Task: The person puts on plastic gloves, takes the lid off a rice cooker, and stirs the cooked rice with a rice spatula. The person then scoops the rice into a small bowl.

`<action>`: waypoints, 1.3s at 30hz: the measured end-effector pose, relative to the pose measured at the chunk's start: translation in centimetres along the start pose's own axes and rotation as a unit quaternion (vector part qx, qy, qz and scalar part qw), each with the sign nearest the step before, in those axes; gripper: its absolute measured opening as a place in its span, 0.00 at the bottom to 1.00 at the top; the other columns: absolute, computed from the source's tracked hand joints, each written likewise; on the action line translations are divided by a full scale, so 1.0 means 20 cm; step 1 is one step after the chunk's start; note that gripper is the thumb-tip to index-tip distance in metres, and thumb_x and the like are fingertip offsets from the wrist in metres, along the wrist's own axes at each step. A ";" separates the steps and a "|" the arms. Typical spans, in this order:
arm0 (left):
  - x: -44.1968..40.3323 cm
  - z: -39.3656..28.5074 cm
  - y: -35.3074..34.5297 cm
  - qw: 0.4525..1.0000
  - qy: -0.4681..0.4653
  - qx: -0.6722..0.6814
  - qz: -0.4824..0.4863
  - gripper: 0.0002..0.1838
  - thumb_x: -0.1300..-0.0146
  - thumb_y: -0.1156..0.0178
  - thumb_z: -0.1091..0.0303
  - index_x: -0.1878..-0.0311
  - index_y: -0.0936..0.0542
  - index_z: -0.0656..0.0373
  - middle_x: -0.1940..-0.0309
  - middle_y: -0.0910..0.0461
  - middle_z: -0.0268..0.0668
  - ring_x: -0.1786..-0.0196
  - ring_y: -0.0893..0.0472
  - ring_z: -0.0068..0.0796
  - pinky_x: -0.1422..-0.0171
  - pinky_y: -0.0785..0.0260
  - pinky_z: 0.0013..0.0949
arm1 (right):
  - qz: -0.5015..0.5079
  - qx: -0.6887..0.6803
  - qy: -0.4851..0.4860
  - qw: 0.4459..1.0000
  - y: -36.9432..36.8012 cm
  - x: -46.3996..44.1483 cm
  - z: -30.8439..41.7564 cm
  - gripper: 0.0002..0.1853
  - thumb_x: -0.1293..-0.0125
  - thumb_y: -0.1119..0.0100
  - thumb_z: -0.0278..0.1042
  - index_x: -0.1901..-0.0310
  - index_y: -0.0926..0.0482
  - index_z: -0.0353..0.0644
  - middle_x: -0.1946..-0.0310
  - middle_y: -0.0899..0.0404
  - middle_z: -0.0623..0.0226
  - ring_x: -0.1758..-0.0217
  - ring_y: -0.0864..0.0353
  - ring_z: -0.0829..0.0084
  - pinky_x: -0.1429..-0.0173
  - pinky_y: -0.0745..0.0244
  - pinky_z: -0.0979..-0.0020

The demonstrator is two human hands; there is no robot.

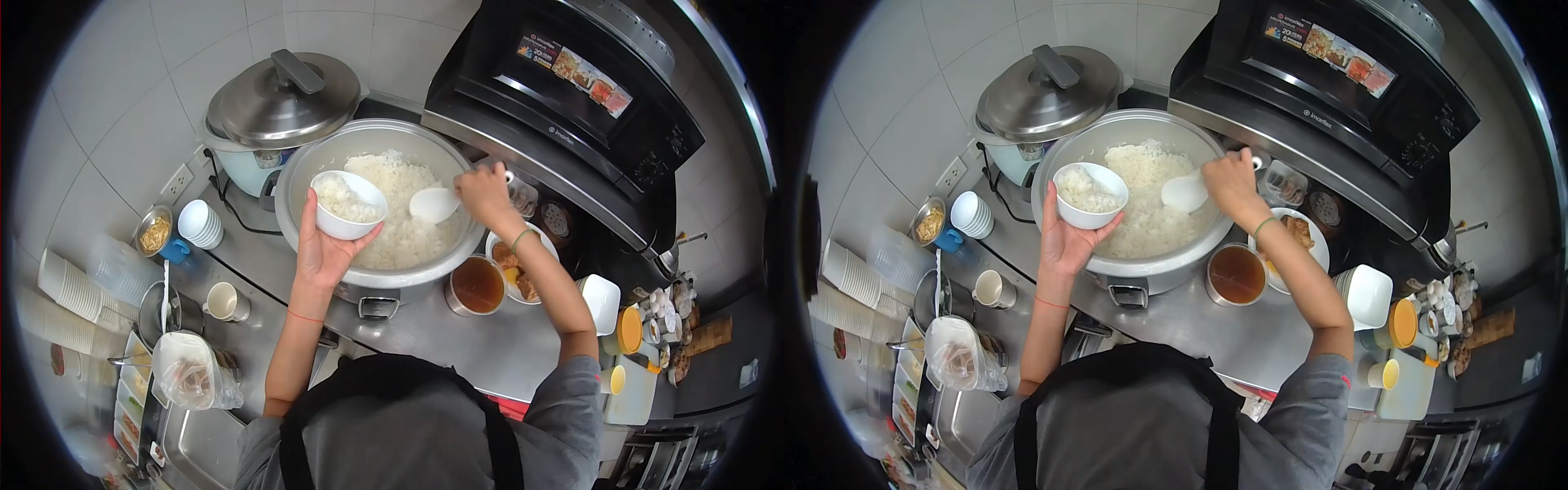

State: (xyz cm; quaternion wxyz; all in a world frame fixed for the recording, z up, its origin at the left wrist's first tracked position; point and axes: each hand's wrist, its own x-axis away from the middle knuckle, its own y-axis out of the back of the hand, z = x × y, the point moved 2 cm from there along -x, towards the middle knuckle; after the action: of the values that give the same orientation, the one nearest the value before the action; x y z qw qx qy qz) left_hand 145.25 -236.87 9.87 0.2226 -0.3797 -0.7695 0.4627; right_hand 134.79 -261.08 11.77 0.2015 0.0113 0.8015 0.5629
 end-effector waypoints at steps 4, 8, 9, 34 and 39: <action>-0.01 0.04 0.01 1.000 0.011 0.012 0.012 0.37 0.38 0.49 0.41 0.34 0.44 0.58 0.37 0.38 0.48 0.35 0.36 0.48 0.35 0.39 0.57 | 0.114 -0.165 0.020 0.980 0.01 0.01 0.08 0.04 0.46 0.39 0.36 0.71 0.16 0.50 0.72 0.18 0.66 0.61 0.22 0.68 0.48 0.48 0.64; -0.02 0.05 0.02 1.000 0.009 0.008 0.021 0.38 0.37 0.51 0.40 0.33 0.45 0.57 0.35 0.40 0.47 0.34 0.37 0.48 0.34 0.41 0.58 | 0.213 -0.220 0.076 0.949 0.02 0.00 0.10 0.07 0.45 0.39 0.39 0.68 0.17 0.48 0.70 0.17 0.69 0.59 0.23 0.70 0.49 0.50 0.66; -0.02 0.06 0.02 1.000 0.009 0.004 0.022 0.38 0.37 0.52 0.39 0.32 0.45 0.56 0.35 0.41 0.47 0.33 0.38 0.48 0.33 0.43 0.58 | 0.230 -0.235 0.088 0.940 0.02 -0.01 0.11 0.07 0.45 0.38 0.40 0.68 0.17 0.48 0.70 0.17 0.69 0.59 0.23 0.70 0.49 0.51 0.66; -0.13 0.07 -0.05 0.997 -0.075 -0.011 -0.026 0.32 0.36 0.45 0.50 0.35 0.50 0.44 0.38 0.40 0.41 0.37 0.34 0.43 0.40 0.34 0.56 | -0.128 -0.333 0.020 0.934 0.25 -0.03 0.32 0.24 0.48 0.51 0.16 0.46 0.26 0.37 0.59 0.26 0.55 0.57 0.27 0.52 0.50 0.30 0.58; -0.13 0.03 -0.13 0.999 -0.032 0.003 0.005 0.32 0.37 0.46 0.45 0.37 0.42 0.52 0.40 0.35 0.43 0.38 0.33 0.43 0.38 0.36 0.56 | -0.195 -0.310 0.051 0.929 0.31 0.16 0.43 0.29 0.49 0.52 0.13 0.42 0.29 0.40 0.60 0.28 0.59 0.58 0.31 0.58 0.52 0.29 0.63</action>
State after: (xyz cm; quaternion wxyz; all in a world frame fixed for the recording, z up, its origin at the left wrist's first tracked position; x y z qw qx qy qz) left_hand 145.38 -239.99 11.81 0.1965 -0.3680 -0.7726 0.4786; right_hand 133.42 -250.42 13.89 0.2597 -0.2369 0.5829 0.7326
